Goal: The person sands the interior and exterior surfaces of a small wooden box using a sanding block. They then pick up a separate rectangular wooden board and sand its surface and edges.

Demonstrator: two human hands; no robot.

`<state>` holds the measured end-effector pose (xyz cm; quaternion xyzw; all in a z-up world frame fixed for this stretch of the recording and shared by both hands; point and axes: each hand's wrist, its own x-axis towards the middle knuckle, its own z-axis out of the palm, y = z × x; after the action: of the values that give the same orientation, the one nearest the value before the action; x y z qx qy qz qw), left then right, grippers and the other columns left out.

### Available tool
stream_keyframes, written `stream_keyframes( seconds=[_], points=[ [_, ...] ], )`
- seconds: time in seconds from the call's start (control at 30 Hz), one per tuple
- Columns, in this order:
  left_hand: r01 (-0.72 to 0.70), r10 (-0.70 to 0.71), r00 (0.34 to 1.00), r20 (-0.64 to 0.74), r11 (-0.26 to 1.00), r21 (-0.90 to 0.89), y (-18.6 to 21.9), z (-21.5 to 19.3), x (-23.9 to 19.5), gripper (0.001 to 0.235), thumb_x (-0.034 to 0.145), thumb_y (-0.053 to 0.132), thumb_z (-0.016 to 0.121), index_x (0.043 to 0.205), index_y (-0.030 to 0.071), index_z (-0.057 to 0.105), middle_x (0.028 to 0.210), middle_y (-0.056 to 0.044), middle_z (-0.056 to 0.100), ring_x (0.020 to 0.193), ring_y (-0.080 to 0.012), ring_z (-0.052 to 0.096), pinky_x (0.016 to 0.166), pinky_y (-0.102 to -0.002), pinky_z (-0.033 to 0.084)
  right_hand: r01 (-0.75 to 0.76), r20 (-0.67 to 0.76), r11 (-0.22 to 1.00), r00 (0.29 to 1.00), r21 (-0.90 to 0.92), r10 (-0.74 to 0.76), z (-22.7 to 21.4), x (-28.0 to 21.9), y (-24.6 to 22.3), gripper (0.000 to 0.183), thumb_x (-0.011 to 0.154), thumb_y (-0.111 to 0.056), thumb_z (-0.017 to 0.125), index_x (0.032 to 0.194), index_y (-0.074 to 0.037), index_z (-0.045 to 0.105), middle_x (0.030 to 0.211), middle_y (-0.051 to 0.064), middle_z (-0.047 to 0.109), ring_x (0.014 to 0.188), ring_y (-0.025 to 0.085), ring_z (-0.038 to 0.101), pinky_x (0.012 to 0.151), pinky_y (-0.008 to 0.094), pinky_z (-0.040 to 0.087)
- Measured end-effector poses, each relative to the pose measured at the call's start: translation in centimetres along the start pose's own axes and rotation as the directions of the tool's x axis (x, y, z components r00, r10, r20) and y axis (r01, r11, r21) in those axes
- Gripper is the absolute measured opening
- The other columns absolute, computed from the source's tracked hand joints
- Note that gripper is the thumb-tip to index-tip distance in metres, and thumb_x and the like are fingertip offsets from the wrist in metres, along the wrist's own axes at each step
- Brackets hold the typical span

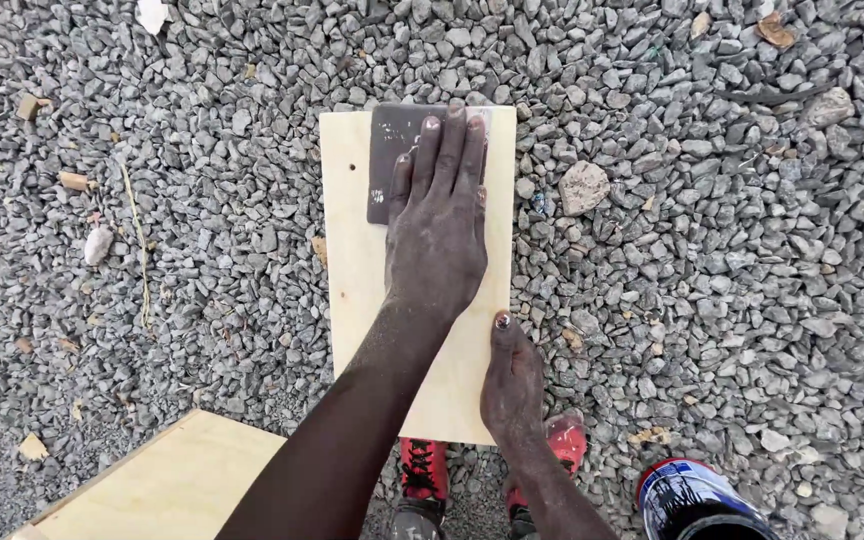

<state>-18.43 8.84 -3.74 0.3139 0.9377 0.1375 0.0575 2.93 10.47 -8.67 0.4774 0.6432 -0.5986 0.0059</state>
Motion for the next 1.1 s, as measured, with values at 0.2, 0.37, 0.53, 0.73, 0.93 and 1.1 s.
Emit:
stream_keyframes(
  seconds=[0.2,0.37,0.53,0.73,0.93,1.1],
  points=[
    [-0.005,0.005,1.0,0.005,0.971,0.238,-0.9,1.7,-5.3,0.073,0.13,0.043,0.048,0.199,0.023,0.032,0.208,0.002,0.023,0.191,-0.022,0.022,0.151,-0.058,0.02,-0.051,-0.041,0.991,0.998,-0.127,0.047,1.3,-0.3,0.9,0.059,0.13,-0.058,0.044,0.089,-0.018,0.062,0.07,-0.004,0.047,0.069,0.014,0.043,0.063,0.043,0.034],
    [0.066,-0.075,0.996,0.05,0.986,0.153,-0.5,0.9,-3.1,0.073,0.131,0.046,0.045,0.199,0.025,0.027,0.206,-0.001,0.025,0.188,-0.0318,0.032,0.146,-0.061,0.027,-0.013,-0.053,0.982,0.999,-0.188,0.003,1.4,-1.6,-0.1,0.059,0.128,-0.058,0.042,0.097,-0.016,0.069,0.071,-0.004,0.045,0.069,0.015,0.042,0.065,0.044,0.035],
    [0.028,-0.027,1.0,-0.009,0.988,0.153,-1.5,1.5,-0.5,0.071,0.129,0.048,0.045,0.196,0.026,0.036,0.202,-0.002,0.039,0.18,-0.0322,0.044,0.138,-0.062,0.037,-0.028,-0.072,0.989,0.997,-0.144,0.017,2.1,-0.2,-0.2,0.059,0.127,-0.058,0.046,0.099,-0.016,0.076,0.071,-0.004,0.052,0.069,0.014,0.047,0.065,0.041,0.038],
    [0.034,-0.033,0.999,-0.004,0.987,0.159,-1.7,1.6,-1.9,0.072,0.131,0.048,0.043,0.199,0.028,0.029,0.206,0.0,0.03,0.19,-0.0279,0.027,0.146,-0.062,0.024,-0.014,-0.04,0.987,0.999,-0.162,0.008,2.0,-0.3,-0.3,0.061,0.128,-0.059,0.042,0.095,-0.017,0.07,0.07,-0.003,0.047,0.068,0.015,0.044,0.065,0.043,0.036],
    [0.046,-0.047,0.999,0.007,0.992,0.117,-0.5,0.9,-1.3,0.074,0.131,0.045,0.048,0.198,0.02,0.031,0.207,-0.005,0.021,0.191,-0.0291,0.021,0.152,-0.062,0.016,0.044,-0.055,0.987,0.997,-0.158,-0.054,1.6,-0.3,-0.2,0.059,0.13,-0.059,0.043,0.089,-0.018,0.057,0.073,-0.006,0.041,0.07,0.013,0.039,0.063,0.042,0.032],
    [0.046,-0.05,0.997,0.052,0.995,0.087,-1.1,1.2,1.5,0.075,0.13,0.047,0.048,0.197,0.021,0.028,0.206,-0.008,0.024,0.19,-0.033,0.018,0.15,-0.065,0.013,-0.03,-0.062,0.986,0.998,-0.164,0.02,1.4,-0.4,-0.1,0.062,0.127,-0.063,0.042,0.089,-0.018,0.062,0.069,-0.005,0.044,0.067,0.014,0.04,0.062,0.042,0.033]
  ],
)
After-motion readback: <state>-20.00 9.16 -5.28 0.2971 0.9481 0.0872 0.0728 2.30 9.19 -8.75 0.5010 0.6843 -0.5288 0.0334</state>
